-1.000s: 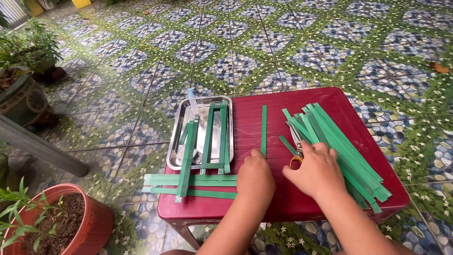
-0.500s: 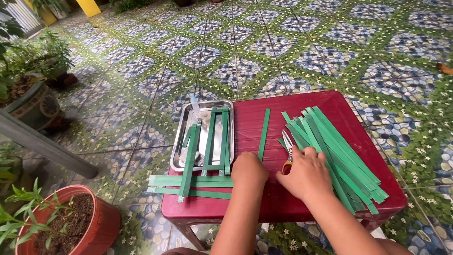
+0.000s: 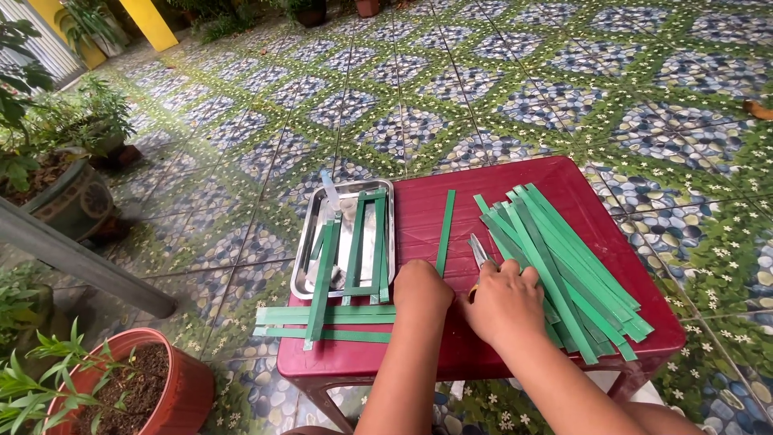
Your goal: Cutting green bamboo strips to specific lengths using scissors and organizing them on a table and in a metal tray.
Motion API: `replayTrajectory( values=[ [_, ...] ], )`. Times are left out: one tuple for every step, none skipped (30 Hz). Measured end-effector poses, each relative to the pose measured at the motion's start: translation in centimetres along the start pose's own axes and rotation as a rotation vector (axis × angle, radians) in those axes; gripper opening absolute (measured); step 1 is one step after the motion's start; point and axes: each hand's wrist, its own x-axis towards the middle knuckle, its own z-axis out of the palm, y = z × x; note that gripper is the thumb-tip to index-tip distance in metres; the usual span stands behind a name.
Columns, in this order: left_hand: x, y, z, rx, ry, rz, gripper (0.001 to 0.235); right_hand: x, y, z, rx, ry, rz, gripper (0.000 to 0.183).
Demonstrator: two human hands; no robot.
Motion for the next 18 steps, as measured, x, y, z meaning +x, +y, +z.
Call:
replayTrajectory(
  values=[
    [0.2,-0.1,0.0,0.0,0.001,-0.001,0.022,0.1,0.1,0.2,0.0,0.0,-0.001,0.061],
    [0.3,-0.2,0.1,-0.027,-0.006,-0.002,0.02,0.1,0.2,0.4,-0.024,0.017,0.002,0.061],
    [0.5,-0.3,0.1,-0.053,-0.013,-0.002,0.019,0.2,0.2,0.5,-0.049,0.035,0.006,0.061],
    [0.6,-0.5,0.2,-0.053,-0.012,-0.003,0.019,0.1,0.2,0.4,-0.049,0.035,0.005,0.061],
    [0.8,-0.5,0.2,-0.073,-0.009,-0.011,0.019,0.1,0.2,0.2,-0.027,0.057,-0.011,0.059],
    [0.9,-0.5,0.3,-0.092,-0.006,-0.02,0.019,0.1,0.3,0.0,-0.005,0.079,-0.028,0.058],
    [0.6,-0.4,-0.2,-0.096,-0.009,-0.016,0.019,0.0,0.3,-0.3,-0.008,0.082,-0.024,0.058],
    [0.4,-0.3,-0.8,-0.121,-0.002,-0.019,0.021,-0.1,0.3,-0.6,0.076,0.165,-0.061,0.056],
    [0.2,-0.3,-1.3,-0.145,0.005,-0.023,0.023,-0.1,0.3,-0.9,0.16,0.247,-0.1,0.053],
    [-0.4,-0.3,-2.1,-0.148,0.003,-0.02,0.023,0.2,0.4,-1.1,0.156,0.249,-0.097,0.053],
    [-0.9,-0.4,-3.0,-0.162,0.007,0.025,0.022,0.3,0.4,-1.3,0.4,0.214,-0.067,0.054],
    [-1.5,-0.6,-3.9,-0.176,0.011,0.07,0.023,0.5,0.4,-1.3,0.644,0.178,-0.036,0.055],
    [-2.4,-0.7,-4.5,-0.176,0.005,0.069,0.023,0.3,0.5,-1.0,0.642,0.175,-0.031,0.055],
    [-3.3,-0.7,-5.1,-0.177,0.041,0.192,0.02,0.2,0.6,-0.6,0.884,0.082,-0.036,0.048],
    [-4.0,-0.6,-5.7,-0.18,0.081,0.317,0.018,0.2,0.7,-0.4,1.123,-0.01,-0.045,0.041],
    [-3.8,-1.2,-4.9,-0.184,0.078,0.318,0.018,-0.1,0.2,-1.1,1.119,-0.008,-0.042,0.041],
    [-3.7,-1.7,-4.1,-0.083,0.155,0.537,0.014,-0.5,-0.2,-1.8,1.139,-0.102,-0.018,0.034],
    [-3.5,-2.3,-3.3,0.02,0.235,0.753,0.012,-0.8,-0.8,-2.5,1.158,-0.197,0.007,0.029]
  ],
)
